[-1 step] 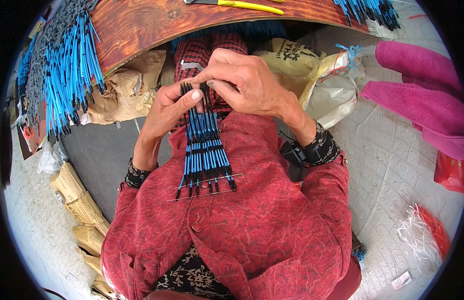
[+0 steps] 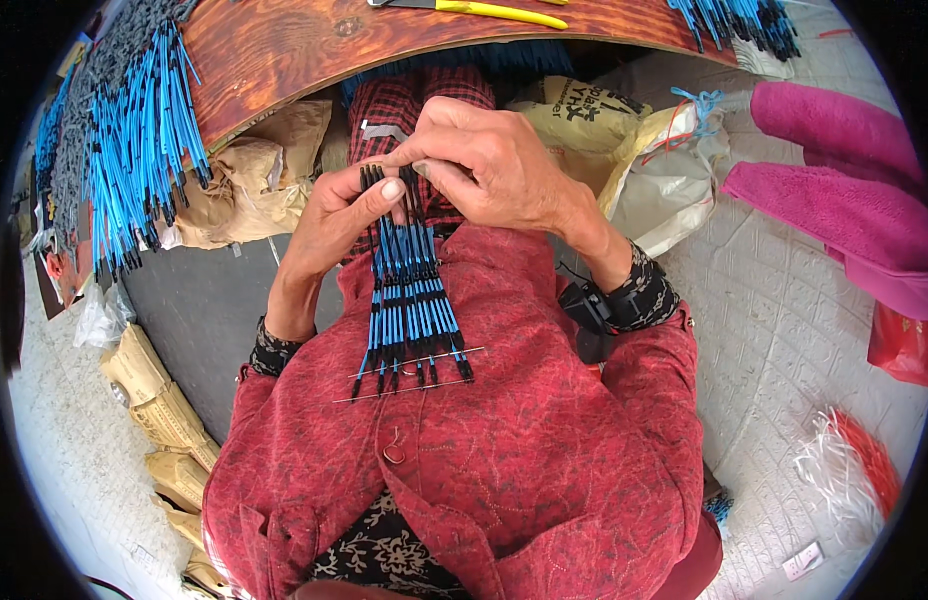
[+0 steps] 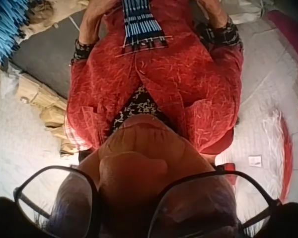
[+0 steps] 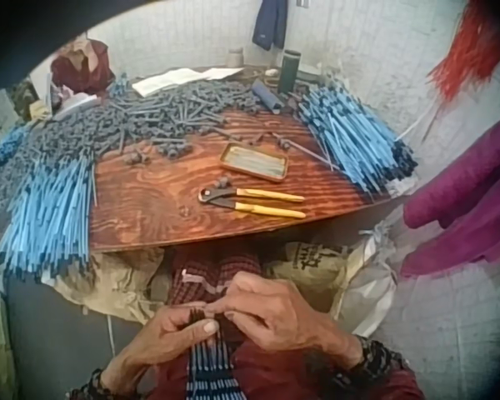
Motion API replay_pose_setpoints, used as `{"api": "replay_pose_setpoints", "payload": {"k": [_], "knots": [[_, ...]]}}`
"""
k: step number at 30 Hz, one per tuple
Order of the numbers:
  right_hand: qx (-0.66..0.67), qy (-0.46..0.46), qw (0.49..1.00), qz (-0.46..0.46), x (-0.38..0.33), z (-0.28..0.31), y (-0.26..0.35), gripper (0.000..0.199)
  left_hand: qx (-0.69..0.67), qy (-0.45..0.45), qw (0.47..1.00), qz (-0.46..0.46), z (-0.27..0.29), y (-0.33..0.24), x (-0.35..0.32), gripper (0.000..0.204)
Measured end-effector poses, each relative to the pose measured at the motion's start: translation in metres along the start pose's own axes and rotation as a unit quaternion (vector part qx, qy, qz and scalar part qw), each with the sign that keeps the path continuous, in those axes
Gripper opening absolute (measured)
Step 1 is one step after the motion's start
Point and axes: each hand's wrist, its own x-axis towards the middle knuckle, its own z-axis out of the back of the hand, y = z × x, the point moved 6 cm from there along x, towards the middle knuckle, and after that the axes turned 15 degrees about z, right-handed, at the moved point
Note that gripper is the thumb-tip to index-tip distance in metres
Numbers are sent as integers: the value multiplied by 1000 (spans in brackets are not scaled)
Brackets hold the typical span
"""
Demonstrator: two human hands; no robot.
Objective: Assembling blue cable bundles into black plastic mounting brackets on a production floor.
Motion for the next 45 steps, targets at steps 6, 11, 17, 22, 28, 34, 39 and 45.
{"api": "replay_pose_setpoints", "payload": {"k": [6, 11, 17, 22, 28, 34, 39, 45], "knots": [[1, 9, 1000, 5, 2, -1, -1, 28, -1, -13, 1000, -4, -1, -3, -1, 31], [13, -10, 1000, 3, 2, -3, -1, 26, 11, -13, 1000, 2, 1, -2, -1, 30], [17, -20, 999, -18, 1, -4, 0, 22, 0, -12, 1000, 12, 1, 1, -2, 31], [4, 0, 1000, -30, 1, -3, 2, 22, -13, -6, 1000, -3, 0, -1, -3, 31], [-13, 0, 1000, -11, 4, -4, 3, 21, 5, -16, 1000, 16, -1, -4, -5, 31], [1, -12, 1000, -29, 1, -11, 1, 24, 2, -15, 1000, 14, 2, 3, -5, 34], [-4, -15, 1000, -16, 0, -12, 1, 26, 8, -16, 1000, 23, 4, 13, -6, 39], [24, -26, 999, -20, 1, -11, 1, 22, 4, 0, 1000, 11, 2, 5, -12, 45]]}}
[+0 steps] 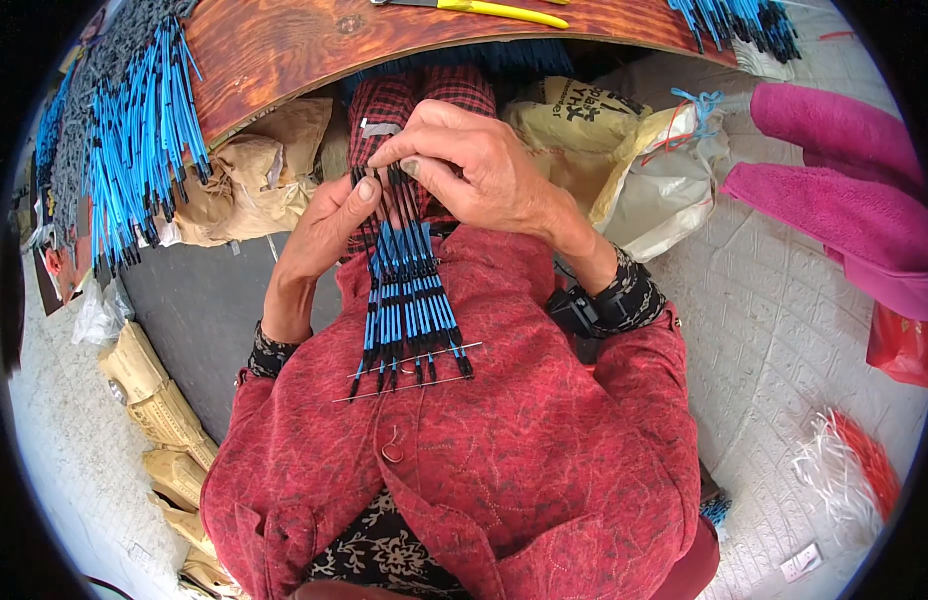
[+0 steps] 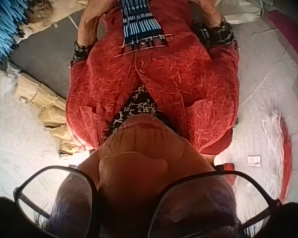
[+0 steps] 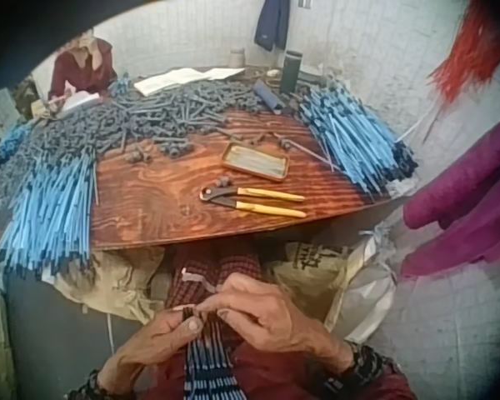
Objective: Assembling blue cable bundles into black plastic mounting brackets on a production floor.
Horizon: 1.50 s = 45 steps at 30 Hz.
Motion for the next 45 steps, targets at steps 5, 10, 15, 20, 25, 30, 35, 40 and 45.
{"api": "replay_pose_setpoints", "payload": {"k": [5, 10, 15, 20, 25, 30, 35, 40, 45], "knots": [[8, 10, 1000, 15, 1, -2, -1, 15, 12, 13, 1000, 21, 2, 3, 1, 47], [14, 17, 1000, -8, 4, -6, 2, 15, 18, 0, 999, 33, 0, 2, 1, 47], [-13, 6, 1000, -12, 3, -6, -1, 15, 31, -25, 999, 28, -2, -2, 2, 48], [-17, -22, 1000, -13, 0, -5, -1, 12, 52, -33, 998, 20, 4, 7, 3, 49], [-31, -32, 998, -40, -1, -3, 5, 11, 96, -35, 994, 26, 4, -1, 0, 50], [-40, -30, 997, -54, 1, -1, 7, 9, 77, -27, 996, 30, 0, -3, 0, 48], [-45, -39, 997, -48, 1, -4, 4, 10, 85, -25, 996, 25, 2, -2, 1, 47], [-65, -26, 997, 6, 3, -8, 5, 18, 83, -15, 996, 18, 2, -5, -2, 45], [-61, -20, 998, 7, 2, -9, 4, 21, 100, -15, 995, 12, 2, -4, -1, 45]]}}
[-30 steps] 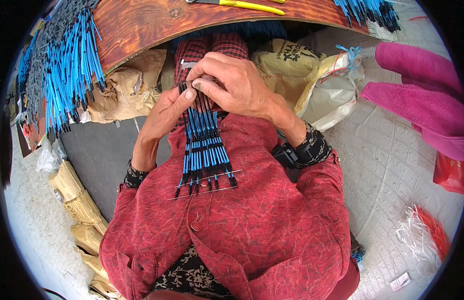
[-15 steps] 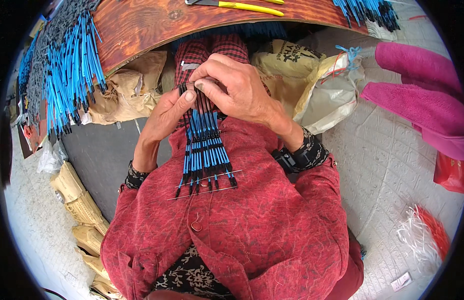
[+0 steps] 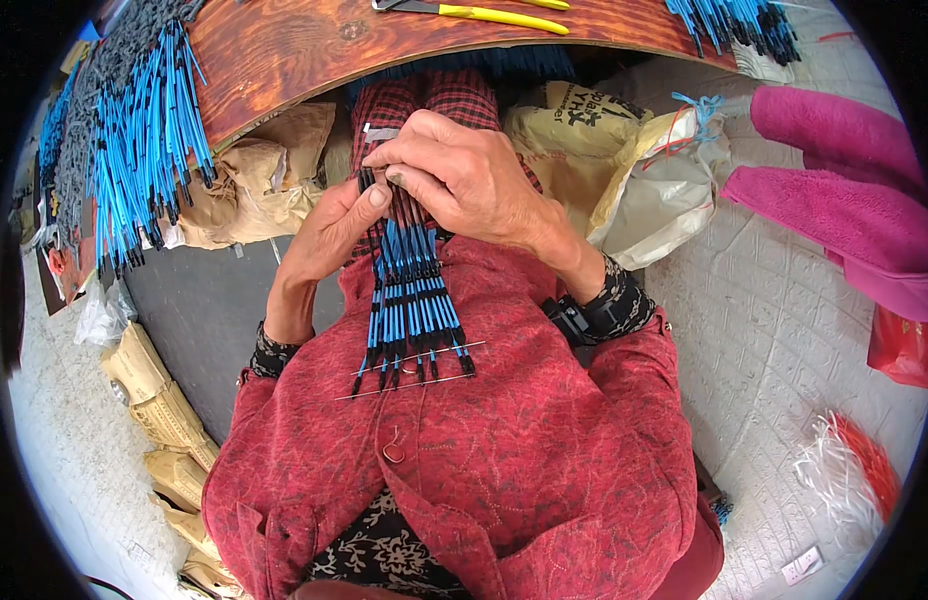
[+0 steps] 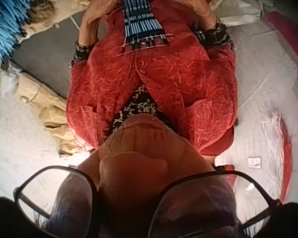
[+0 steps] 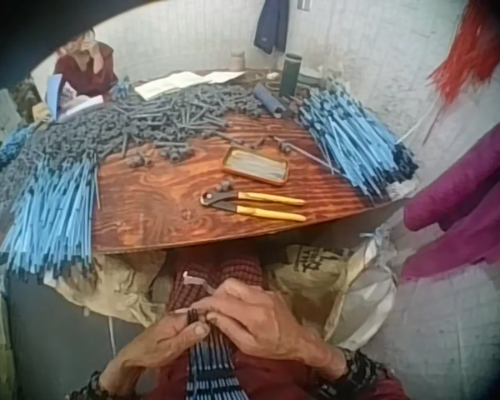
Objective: Assembling blue cable bundles into black plastic mounting brackets on a production floor.
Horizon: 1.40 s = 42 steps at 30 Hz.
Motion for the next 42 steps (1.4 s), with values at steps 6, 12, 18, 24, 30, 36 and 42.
{"api": "replay_pose_setpoints", "payload": {"k": [6, 12, 18, 24, 30, 36, 42], "knots": [[-45, 5, 999, -19, 0, -1, 9, 21, 62, -23, 997, -31, -1, -12, -4, 46], [-22, -21, 1000, -5, -1, -1, 3, 18, 12, -30, 998, -52, -4, -1, 1, 51], [1, -12, 1000, -3, 1, 1, -1, 14, 10, -27, 998, -50, -3, 2, 3, 52], [15, 6, 1000, 16, 8, -1, -1, 13, 27, 10, 999, -18, 0, 10, 5, 47], [3, 14, 1000, 14, 5, -6, 0, 15, -40, 38, 998, -30, -8, -1, 3, 51], [32, 83, 996, 4, 8, -16, -1, 18, -186, 95, 978, -1, -20, -1, -1, 47], [93, 53, 994, -32, 4, 1, -14, 26, -246, 172, 954, 6, -31, 12, 3, 44]]}}
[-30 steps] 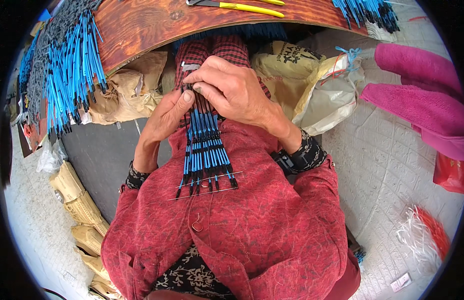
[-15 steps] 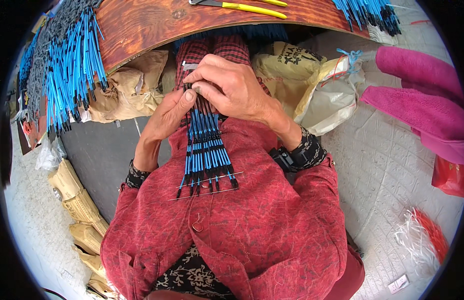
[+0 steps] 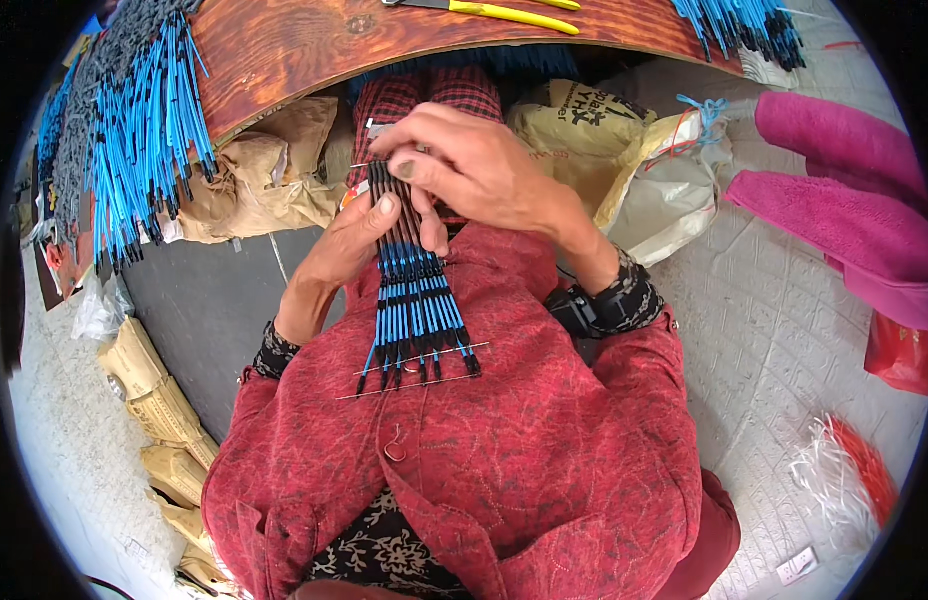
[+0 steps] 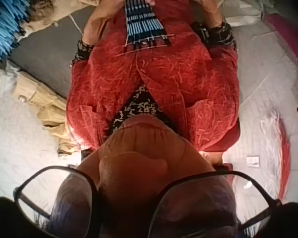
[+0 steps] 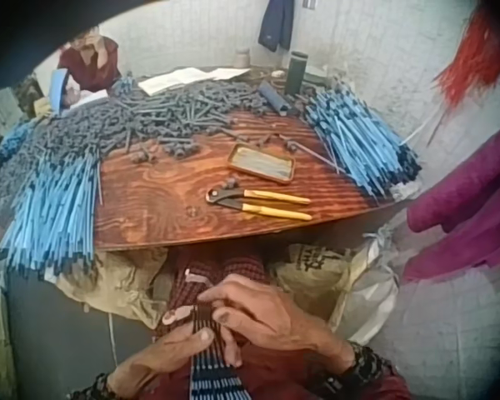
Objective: Assembling blue cable bundles into black plastic mounting brackets on a production floor.
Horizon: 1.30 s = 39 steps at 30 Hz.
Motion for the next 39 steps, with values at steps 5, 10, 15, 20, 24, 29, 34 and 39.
{"api": "replay_pose_setpoints", "payload": {"k": [5, 10, 15, 20, 24, 29, 34, 39], "knots": [[-16, 29, 991, -127, -20, 13, -8, 26, -53, -9, 999, -4, 6, 3, -2, 41], [15, -50, 998, -45, -12, 0, -9, 25, -13, 28, 999, -6, -6, 0, 4, 37], [169, -70, 976, -117, -24, -9, -42, 38, -55, 38, 997, -31, -5, 3, 4, 32], [521, 89, 832, -168, -24, -55, -39, 88, -11, 18, 1000, -13, -7, 9, 9, 37], [618, 76, 777, -94, 1, -80, -33, 104, 27, 31, 999, -27, -9, 2, 7, 44], [650, 59, 751, -97, 15, -76, -28, 108, 33, 61, 997, -45, -9, 1, 6, 41], [660, 72, 744, -77, 15, -80, -29, 122, 6, 53, 998, -40, -10, 4, 3, 35], [694, 71, 708, -108, -4, -86, -44, 94, -4, 55, 997, -49, -4, 18, 10, 33]]}}
